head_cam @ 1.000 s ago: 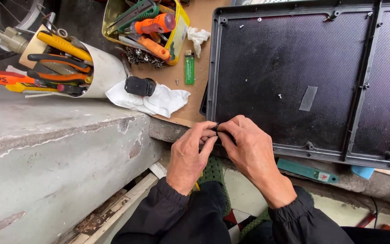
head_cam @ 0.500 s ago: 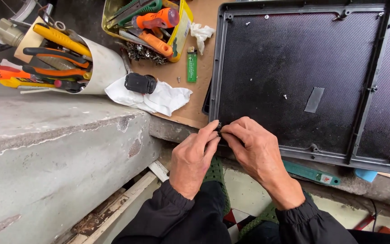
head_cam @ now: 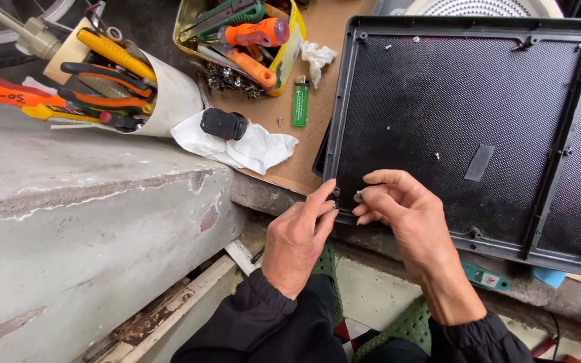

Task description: Repairing a black plastic casing by melting and fusing the plastic with a soldering iron and trimming materials with scissors.

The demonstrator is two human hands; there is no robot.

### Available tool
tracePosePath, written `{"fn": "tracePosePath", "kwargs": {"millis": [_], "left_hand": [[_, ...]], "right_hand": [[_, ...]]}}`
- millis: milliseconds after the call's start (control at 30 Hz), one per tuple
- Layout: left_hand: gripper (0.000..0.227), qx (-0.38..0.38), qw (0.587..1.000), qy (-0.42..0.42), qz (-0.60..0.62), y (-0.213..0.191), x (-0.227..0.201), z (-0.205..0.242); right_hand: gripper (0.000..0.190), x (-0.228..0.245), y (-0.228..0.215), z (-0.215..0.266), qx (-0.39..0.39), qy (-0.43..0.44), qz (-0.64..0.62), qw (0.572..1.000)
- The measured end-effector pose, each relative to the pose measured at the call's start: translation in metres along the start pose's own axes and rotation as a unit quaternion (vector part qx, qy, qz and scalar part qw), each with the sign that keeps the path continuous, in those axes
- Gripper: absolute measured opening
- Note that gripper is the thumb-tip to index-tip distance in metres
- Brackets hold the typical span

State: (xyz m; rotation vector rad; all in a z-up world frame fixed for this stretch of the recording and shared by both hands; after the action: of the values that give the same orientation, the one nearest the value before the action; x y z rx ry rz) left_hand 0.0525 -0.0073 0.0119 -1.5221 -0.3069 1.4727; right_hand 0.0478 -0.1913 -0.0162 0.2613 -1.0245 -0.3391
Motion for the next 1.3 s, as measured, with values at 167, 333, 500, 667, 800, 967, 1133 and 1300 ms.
{"fn": "tracePosePath", "kwargs": {"millis": [167, 333, 500, 667, 800, 967, 1133, 1300], "left_hand": [[0.056, 0.002, 1.0, -0.004, -0.001, 0.003, 0.005, 0.001], [0.056, -0.001, 1.0, -0.001, 0.001, 0.003, 0.005, 0.002], [0.055, 0.002, 1.0, 0.0, 0.014, 0.002, 0.005, 0.003], [0.052, 0.002, 0.999, -0.002, 0.042, 0.004, 0.008, 0.004], [0.05, 0.006, 0.999, -0.004, 0.053, 0.004, 0.01, 0.004], [0.05, 0.007, 0.998, -0.008, 0.056, 0.004, 0.01, 0.003], [0.048, 0.008, 0.998, -0.003, 0.054, 0.004, 0.01, 0.004], [0.05, 0.004, 0.999, -0.003, 0.034, 0.006, 0.011, 0.005]], "right_hand": [[0.025, 0.002, 0.002, 0.001, 0.007, 0.037, -0.002, 0.999], [0.032, 0.003, 0.005, 0.003, 0.01, 0.068, -0.013, 0.998], [0.031, -0.006, 0.004, 0.001, 0.014, 0.027, 0.014, 0.999], [0.026, -0.003, 0.008, -0.001, 0.027, 0.019, 0.051, 0.998], [0.023, -0.002, 0.01, -0.001, 0.032, 0.039, 0.083, 0.995], [0.024, -0.012, 0.009, -0.003, 0.036, 0.043, 0.099, 0.994], [0.019, -0.015, 0.017, -0.002, 0.032, 0.015, 0.172, 0.985], [0.017, -0.002, 0.026, 0.002, 0.016, -0.036, 0.323, 0.945]]}}
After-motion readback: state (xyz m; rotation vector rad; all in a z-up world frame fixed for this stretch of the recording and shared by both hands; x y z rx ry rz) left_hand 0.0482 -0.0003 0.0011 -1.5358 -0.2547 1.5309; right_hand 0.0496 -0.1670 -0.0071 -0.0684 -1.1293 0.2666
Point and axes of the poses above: each hand's wrist, its own z-axis away from the middle knuckle, its own y-axis out of the palm, x = y × z, the point moved 4 cm from there along -z, towards the middle knuckle, and after that the axes turned 14 degrees about x, right-handed, at the moved point
